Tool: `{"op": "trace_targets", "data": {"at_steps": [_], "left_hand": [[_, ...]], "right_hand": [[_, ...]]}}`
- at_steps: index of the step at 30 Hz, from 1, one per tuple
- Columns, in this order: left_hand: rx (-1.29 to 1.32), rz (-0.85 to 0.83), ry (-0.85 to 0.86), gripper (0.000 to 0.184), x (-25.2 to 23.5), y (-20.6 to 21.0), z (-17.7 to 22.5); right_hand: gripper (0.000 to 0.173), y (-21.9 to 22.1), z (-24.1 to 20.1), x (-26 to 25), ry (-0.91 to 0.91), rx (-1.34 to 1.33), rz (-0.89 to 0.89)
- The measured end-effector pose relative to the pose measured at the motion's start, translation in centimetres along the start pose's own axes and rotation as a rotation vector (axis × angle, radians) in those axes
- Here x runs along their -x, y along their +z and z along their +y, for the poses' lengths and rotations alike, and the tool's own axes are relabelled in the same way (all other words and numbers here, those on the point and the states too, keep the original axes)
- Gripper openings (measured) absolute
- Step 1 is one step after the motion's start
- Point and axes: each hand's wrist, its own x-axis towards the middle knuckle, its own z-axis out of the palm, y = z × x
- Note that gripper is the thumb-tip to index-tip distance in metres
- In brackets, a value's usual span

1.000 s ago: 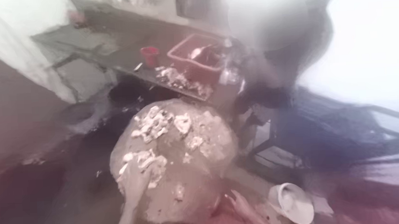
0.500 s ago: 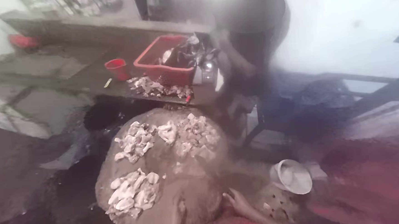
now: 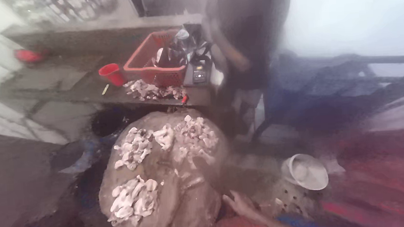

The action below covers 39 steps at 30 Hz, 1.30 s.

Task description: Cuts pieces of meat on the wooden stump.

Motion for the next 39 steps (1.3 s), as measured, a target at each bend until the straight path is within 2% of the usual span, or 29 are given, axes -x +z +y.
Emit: {"op": "trace_targets", "data": {"at_steps": [2,4,5,6,7,8,10,11,13,15,18,20,22,24,26,29,31,33,35,37,39], "left_hand": [[-0.025,-0.085,0.02,0.054,1.1,-2.7,2.1],[0.013,-0.301,-0.07,0.055,1.7,-6.6,4.4],[0.093,-0.242,-0.133,0.063,2.5,-6.0,3.7],[0.241,-0.161,-0.217,0.069,3.3,-5.0,2.8],[0.397,0.032,-0.254,0.067,4.1,-2.9,1.3],[0.561,0.074,-0.333,0.058,5.0,-2.5,0.7],[1.052,-0.036,-0.531,0.041,7.4,-3.8,0.2],[1.299,-0.095,-0.594,0.04,8.5,-3.8,-0.1],[1.635,-0.243,-0.684,0.058,10.7,-1.1,-1.2],[1.56,-0.348,-0.736,0.071,12.9,1.8,-2.2],[1.147,-0.328,-0.755,0.071,15.1,4.0,-2.6],[0.859,-0.211,-0.744,0.063,15.7,4.0,-3.0],[0.737,0.006,-0.668,0.054,15.4,3.4,-2.5],[0.682,0.213,-0.539,0.069,14.0,4.0,-1.8],[0.636,0.28,-0.427,0.07,12.2,5.6,-1.9],[0.621,0.208,-0.363,0.052,10.7,5.4,-2.0],[0.672,0.231,-0.294,0.042,10.9,4.8,-2.0],[0.641,0.247,-0.26,0.036,10.6,5.1,-2.1],[0.647,0.133,-0.336,0.042,10.3,4.8,-1.8],[0.644,0.035,-0.365,0.047,10.4,4.4,-1.5],[0.69,0.064,-0.365,0.041,10.9,4.2,-1.6]], "right_hand": [[0.071,-0.4,0.2,-0.6,0.048,0.06,0.0],[0.076,0.5,2.0,-1.7,0.033,0.113,0.026],[0.076,0.6,2.3,-2.0,0.012,0.106,0.015],[0.072,0.6,2.2,-2.2,-0.024,0.095,0.013],[0.065,0.4,1.8,-2.4,-0.066,0.083,0.023],[0.061,0.1,1.2,-2.3,-0.091,0.076,0.033],[0.053,-0.1,0.0,-1.4,-0.13,0.106,0.057],[0.05,-0.2,-0.8,-1.0,-0.159,0.142,0.058],[0.047,-0.2,-2.1,-0.3,-0.208,0.198,0.022],[0.05,0.1,-4.0,0.6,-0.221,0.249,-0.027],[0.056,0.4,-7.0,2.0,-0.201,0.33,-0.08],[0.059,1.2,-7.3,1.5,-0.161,0.396,-0.088],[0.061,1.5,-6.4,0.2,-0.131,0.436,-0.103],[0.057,1.3,-7.2,0.1,-0.129,0.468,-0.112],[0.05,1.2,-9.8,1.2,-0.188,0.466,-0.117],[0.048,2.5,-13.4,3.1,-0.405,0.26,-0.143],[0.06,3.9,-15.5,3.8,-0.566,0.096,-0.186],[0.059,4.5,-15.7,2.8,-0.611,0.216,-0.164],[0.049,4.8,-13.9,-0.1,-0.405,0.509,-0.182],[0.058,5.1,-12.2,-2.7,-0.23,0.676,-0.241],[0.062,5.0,-13.1,-2.6,-0.232,0.718,-0.236]]}}
